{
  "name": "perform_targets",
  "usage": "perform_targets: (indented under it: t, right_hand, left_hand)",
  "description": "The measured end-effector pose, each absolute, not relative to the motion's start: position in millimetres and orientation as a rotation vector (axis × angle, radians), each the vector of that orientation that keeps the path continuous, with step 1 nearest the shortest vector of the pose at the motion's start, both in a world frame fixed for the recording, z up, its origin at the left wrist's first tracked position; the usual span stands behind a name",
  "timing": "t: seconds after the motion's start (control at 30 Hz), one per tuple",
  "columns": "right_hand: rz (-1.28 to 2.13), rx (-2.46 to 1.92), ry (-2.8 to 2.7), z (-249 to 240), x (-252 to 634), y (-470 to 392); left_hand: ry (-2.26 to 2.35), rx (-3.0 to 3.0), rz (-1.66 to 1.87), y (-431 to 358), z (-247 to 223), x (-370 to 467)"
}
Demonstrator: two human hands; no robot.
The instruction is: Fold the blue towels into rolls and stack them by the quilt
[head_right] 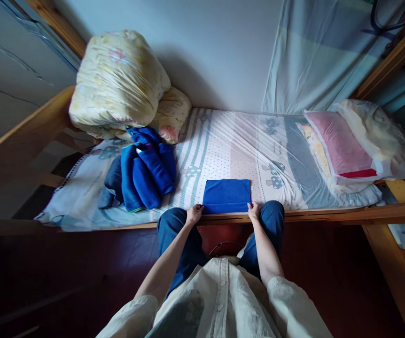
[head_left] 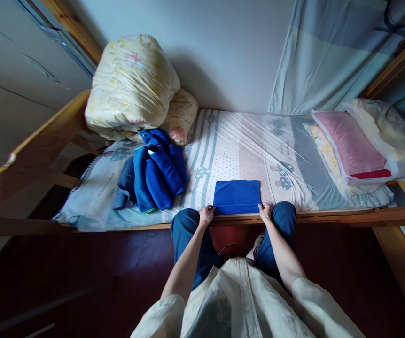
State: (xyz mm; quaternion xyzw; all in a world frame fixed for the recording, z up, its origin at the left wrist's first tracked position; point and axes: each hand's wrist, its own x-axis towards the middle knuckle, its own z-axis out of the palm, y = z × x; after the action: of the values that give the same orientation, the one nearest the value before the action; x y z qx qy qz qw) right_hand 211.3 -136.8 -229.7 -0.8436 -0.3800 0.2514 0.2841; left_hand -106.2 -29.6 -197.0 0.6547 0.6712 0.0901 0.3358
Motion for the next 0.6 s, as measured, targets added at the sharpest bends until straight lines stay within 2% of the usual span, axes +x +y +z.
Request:
perform_targets:
  t: [0.4,0.6]
  right_hand:
    - [0.564,-2.243,-1.04,-215.2,207.2,-140.2]
    - [0.335,-2.101,-1.522,-192.3,187.0,-148.2]
  left_hand:
    - [1.741,1.773,0.304,-40.2,-196.1,-107.5]
    - [1.397,2.279,0.348,-63.5,-200.5,-105.8]
